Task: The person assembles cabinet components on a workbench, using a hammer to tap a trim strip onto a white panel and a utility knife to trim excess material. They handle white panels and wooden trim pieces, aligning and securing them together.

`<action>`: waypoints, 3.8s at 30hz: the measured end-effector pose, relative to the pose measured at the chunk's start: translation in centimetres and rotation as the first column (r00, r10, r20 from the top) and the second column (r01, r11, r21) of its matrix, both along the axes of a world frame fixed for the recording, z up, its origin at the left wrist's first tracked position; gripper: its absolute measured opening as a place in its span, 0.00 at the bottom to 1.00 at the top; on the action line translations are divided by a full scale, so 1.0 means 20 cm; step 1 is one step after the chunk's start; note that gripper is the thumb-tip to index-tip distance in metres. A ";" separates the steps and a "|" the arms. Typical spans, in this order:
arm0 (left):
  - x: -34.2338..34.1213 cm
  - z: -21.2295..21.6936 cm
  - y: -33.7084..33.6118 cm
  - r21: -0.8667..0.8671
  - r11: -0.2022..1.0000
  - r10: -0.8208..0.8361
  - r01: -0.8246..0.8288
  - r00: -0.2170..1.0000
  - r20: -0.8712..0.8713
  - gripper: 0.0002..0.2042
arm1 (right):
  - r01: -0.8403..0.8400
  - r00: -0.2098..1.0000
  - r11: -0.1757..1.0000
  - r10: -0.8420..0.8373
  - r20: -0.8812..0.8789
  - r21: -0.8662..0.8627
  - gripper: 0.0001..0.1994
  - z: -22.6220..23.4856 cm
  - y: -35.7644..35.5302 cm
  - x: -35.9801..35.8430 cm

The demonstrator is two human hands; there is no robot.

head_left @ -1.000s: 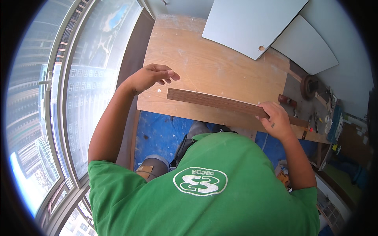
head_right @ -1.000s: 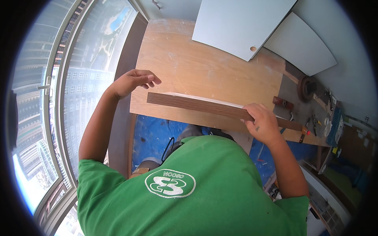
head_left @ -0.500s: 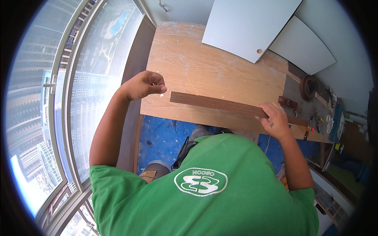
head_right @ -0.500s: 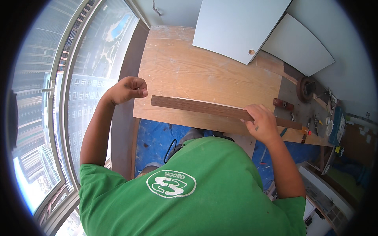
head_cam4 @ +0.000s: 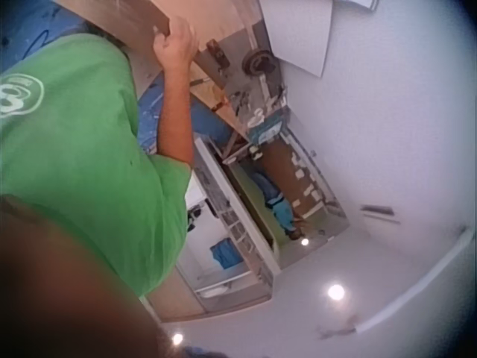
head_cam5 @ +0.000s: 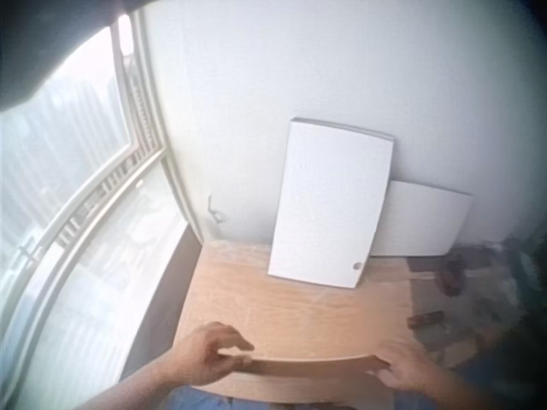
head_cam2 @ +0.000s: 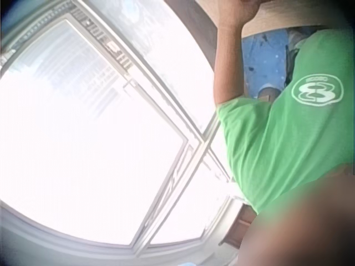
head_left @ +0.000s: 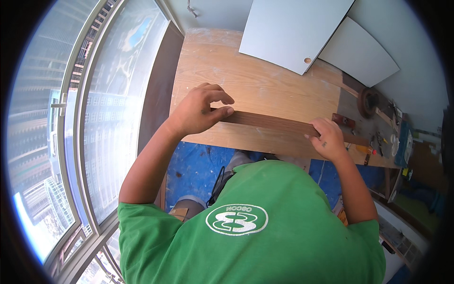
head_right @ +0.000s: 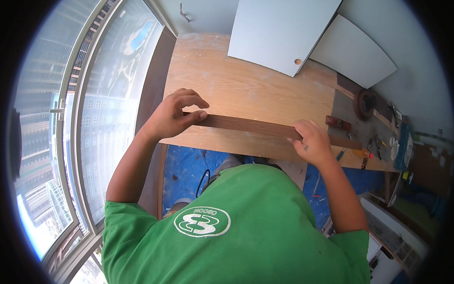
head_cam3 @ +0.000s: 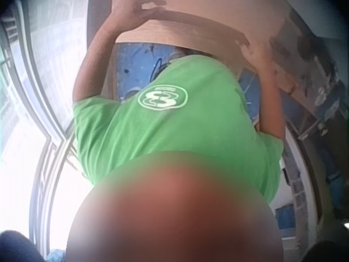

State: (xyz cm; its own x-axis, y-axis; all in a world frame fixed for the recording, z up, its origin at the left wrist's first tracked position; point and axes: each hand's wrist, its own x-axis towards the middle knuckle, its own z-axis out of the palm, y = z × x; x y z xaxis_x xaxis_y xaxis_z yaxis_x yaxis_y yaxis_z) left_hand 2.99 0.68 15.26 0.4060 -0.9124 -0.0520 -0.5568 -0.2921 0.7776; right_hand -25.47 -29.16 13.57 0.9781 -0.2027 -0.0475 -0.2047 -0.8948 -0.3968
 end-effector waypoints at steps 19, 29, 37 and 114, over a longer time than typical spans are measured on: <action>-0.06 -0.05 -0.07 0.155 0.943 0.294 -0.295 0.955 0.032 0.11 | 0.023 1.000 1.000 -0.023 0.017 0.001 0.17 -0.03 0.04 -0.07; -0.02 0.00 -0.09 0.331 0.943 0.131 -0.047 0.963 -0.237 0.08 | 0.021 1.000 1.000 -0.021 0.000 0.003 0.16 -0.04 0.04 -0.08; -0.05 0.02 -0.12 0.385 0.919 0.175 -0.086 0.963 -0.203 0.10 | 0.025 1.000 1.000 -0.024 0.016 -0.006 0.17 -0.05 0.04 -0.07; -0.60 -0.02 -0.66 0.424 0.901 -0.267 0.092 0.888 0.375 0.27 | 0.942 0.208 0.154 -0.965 -0.158 0.299 0.15 -0.96 -0.59 -1.49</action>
